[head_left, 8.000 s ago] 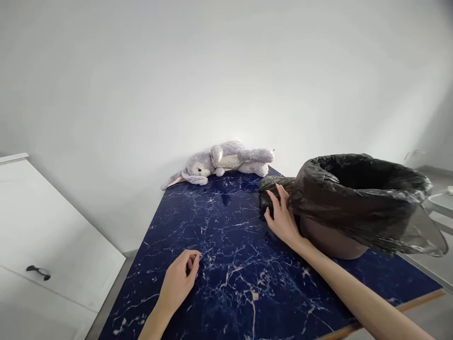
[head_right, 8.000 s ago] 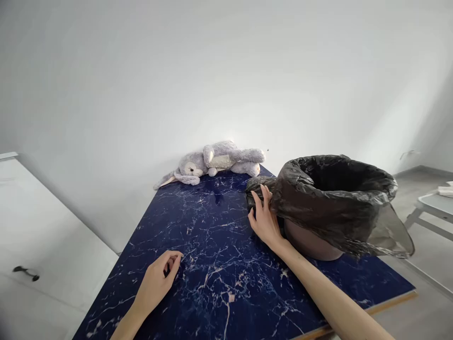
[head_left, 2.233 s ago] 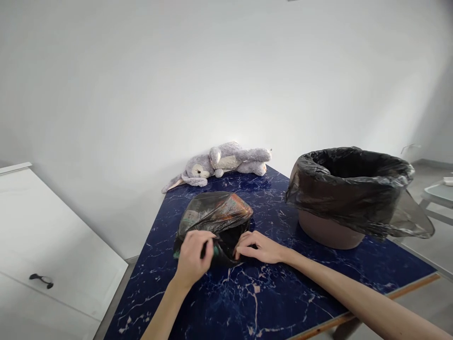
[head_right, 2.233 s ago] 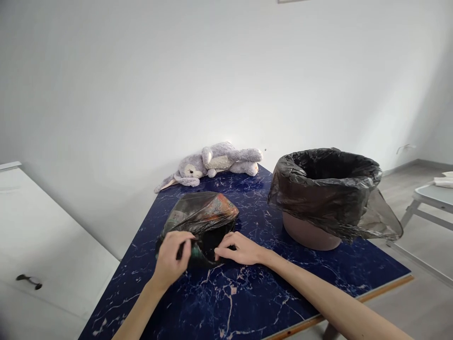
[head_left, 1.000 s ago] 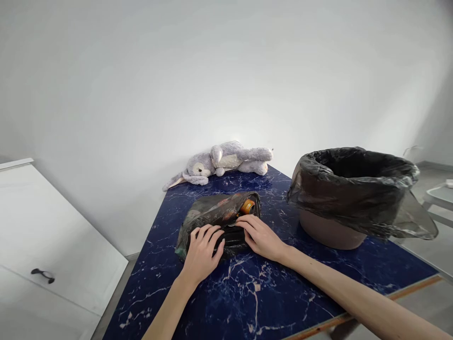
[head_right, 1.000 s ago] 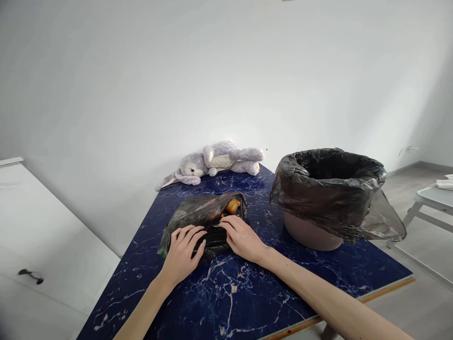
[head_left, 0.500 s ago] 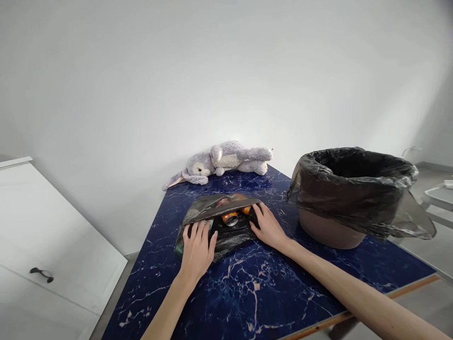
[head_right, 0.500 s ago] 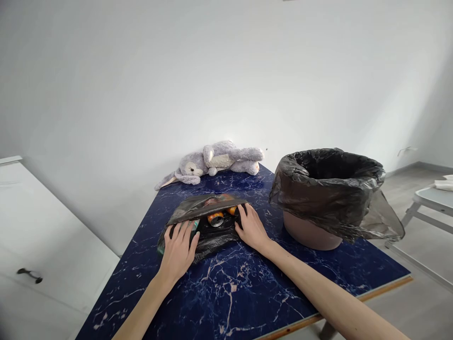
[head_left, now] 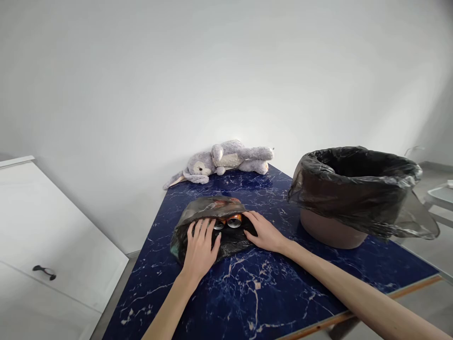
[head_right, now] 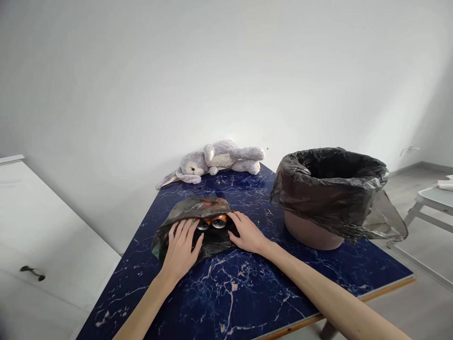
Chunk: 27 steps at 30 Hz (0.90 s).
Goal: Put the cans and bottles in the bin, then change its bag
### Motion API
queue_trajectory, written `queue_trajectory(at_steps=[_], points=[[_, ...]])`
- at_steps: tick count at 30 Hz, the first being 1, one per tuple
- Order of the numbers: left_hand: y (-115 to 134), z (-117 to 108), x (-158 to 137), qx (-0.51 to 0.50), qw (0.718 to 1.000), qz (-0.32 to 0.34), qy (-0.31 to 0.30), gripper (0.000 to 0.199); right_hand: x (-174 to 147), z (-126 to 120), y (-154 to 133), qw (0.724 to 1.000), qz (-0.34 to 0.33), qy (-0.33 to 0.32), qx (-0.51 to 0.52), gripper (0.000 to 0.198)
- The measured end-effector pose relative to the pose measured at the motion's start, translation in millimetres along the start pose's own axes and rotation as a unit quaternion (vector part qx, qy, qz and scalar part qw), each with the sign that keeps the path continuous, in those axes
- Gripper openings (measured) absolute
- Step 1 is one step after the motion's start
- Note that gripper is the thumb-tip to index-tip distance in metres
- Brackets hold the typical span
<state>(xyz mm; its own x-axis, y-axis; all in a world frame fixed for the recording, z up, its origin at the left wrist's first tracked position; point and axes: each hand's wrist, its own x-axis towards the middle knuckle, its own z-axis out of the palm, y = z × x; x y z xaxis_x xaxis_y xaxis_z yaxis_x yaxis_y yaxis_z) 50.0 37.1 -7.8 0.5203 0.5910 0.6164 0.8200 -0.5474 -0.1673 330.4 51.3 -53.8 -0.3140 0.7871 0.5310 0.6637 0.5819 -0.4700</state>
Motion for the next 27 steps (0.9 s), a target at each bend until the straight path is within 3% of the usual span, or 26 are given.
queue_trajectory(at_steps=[6, 10, 17, 23, 27], points=[[5.1, -3.9, 1.5, 0.0, 1.0, 0.002, 0.001, 0.039, -3.3, -8.2, -17.8, 0.994, -0.077, -0.062, 0.049, 0.064], [9.1, -6.5, 1.1, -0.02, 1.0, -0.005, -0.01, 0.043, -4.4, -14.3, -31.1, 0.986, -0.095, -0.097, 0.1, 0.061], [12.3, 1.4, -3.6, -0.047, 0.999, -0.002, 0.001, 0.063, -1.1, -21.1, -42.6, 0.97, -0.082, -0.13, 0.191, 0.054], [20.1, -3.6, -2.1, -0.067, 0.998, 0.012, -0.02, 0.042, -0.1, -21.8, -46.8, 0.939, -0.01, -0.174, 0.296, 0.037], [22.5, -12.9, -0.6, -0.106, 0.992, 0.042, -0.052, 0.035, -0.6, -17.4, -44.1, 0.94, 0.03, -0.107, 0.322, 0.03]])
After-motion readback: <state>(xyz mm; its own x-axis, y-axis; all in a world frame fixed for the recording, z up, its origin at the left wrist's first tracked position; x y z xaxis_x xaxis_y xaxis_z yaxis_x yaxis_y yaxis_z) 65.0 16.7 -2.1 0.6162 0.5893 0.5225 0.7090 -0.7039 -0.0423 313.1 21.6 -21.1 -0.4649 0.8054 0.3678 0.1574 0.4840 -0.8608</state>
